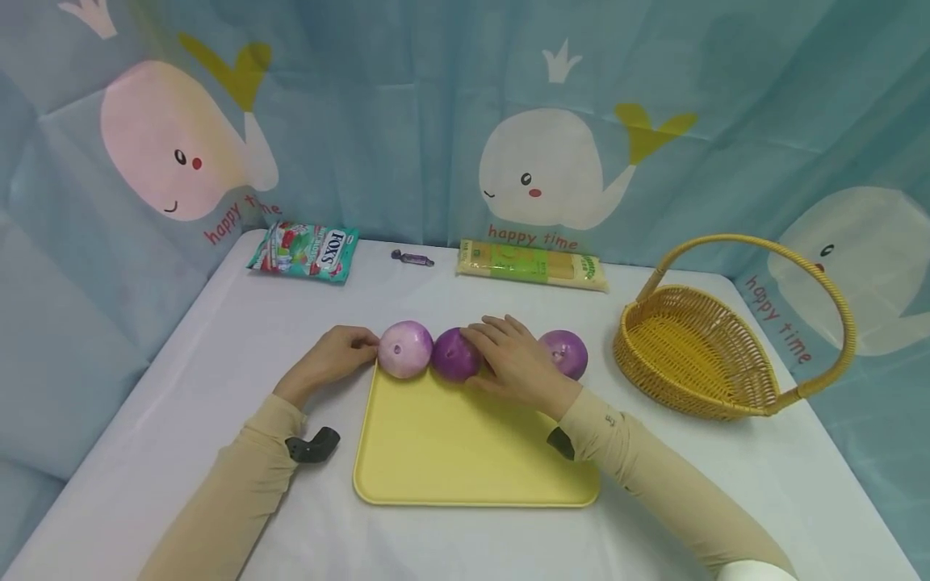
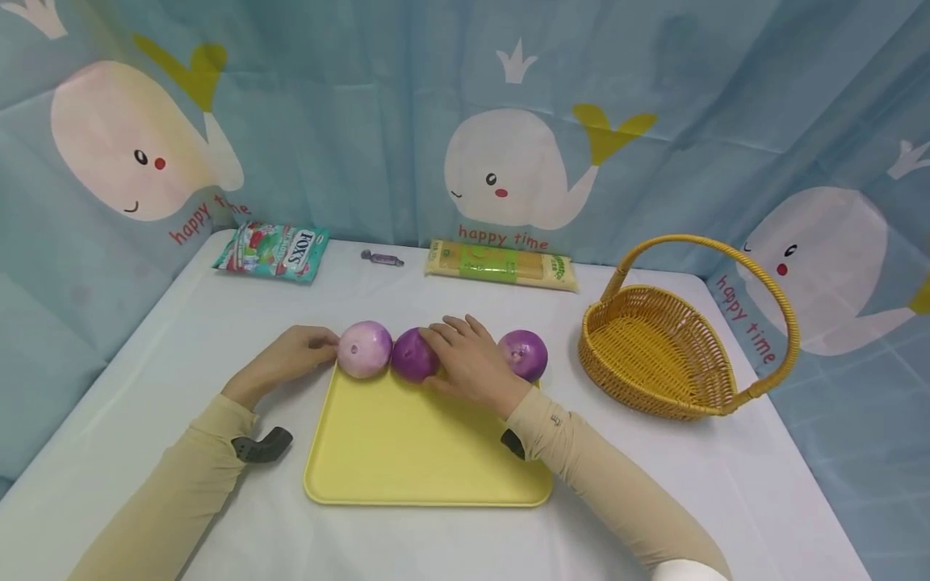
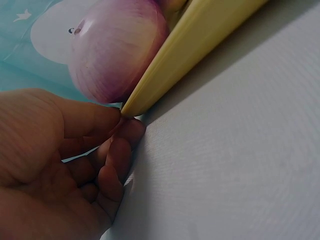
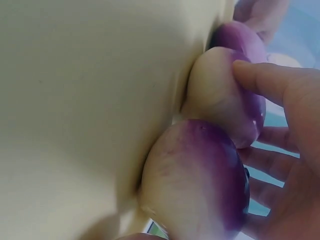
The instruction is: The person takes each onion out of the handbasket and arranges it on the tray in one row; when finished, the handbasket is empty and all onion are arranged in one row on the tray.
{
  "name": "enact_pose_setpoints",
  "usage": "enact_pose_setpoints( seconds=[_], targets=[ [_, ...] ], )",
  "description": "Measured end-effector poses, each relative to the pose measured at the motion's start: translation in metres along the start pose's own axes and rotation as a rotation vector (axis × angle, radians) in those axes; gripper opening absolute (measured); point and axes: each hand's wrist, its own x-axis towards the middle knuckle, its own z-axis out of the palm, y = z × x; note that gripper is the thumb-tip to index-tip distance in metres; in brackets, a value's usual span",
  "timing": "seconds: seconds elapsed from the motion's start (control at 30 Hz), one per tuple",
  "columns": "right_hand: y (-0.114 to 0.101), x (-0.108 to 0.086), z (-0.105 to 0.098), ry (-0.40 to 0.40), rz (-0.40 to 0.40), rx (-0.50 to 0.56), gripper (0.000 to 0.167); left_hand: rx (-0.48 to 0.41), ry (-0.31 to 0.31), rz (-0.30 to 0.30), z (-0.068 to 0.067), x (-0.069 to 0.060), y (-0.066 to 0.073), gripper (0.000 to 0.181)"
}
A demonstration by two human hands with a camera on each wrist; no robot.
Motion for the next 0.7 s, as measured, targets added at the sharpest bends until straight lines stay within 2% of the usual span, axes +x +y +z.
enact_pose_setpoints(
  seconds=[0.3, 0.43, 0.6, 0.7],
  targets=[
    [0.0, 0.001, 0.001, 0.017, 0.016, -0.003, 0.073, -0.001, -0.005, -0.018, 0.0, 0.0, 0.0, 0.025],
    [0.002, -0.003, -0.002, 0.033, 0.024, 0.029, 0.073, 0.001, -0.007, -0.023, -0.001, 0.0, 0.0, 0.025],
    [0.011, -0.016, -0.012, 0.052, 0.105, 0.101, 0.072, 0.002, -0.002, -0.024, -0.002, -0.001, -0.001, 0.025],
    [0.019, -0.028, -0.021, 0.1, 0.158, 0.118, 0.07, 0.019, 0.026, -0.011, -0.003, -0.002, -0.001, 0.025]
  ],
)
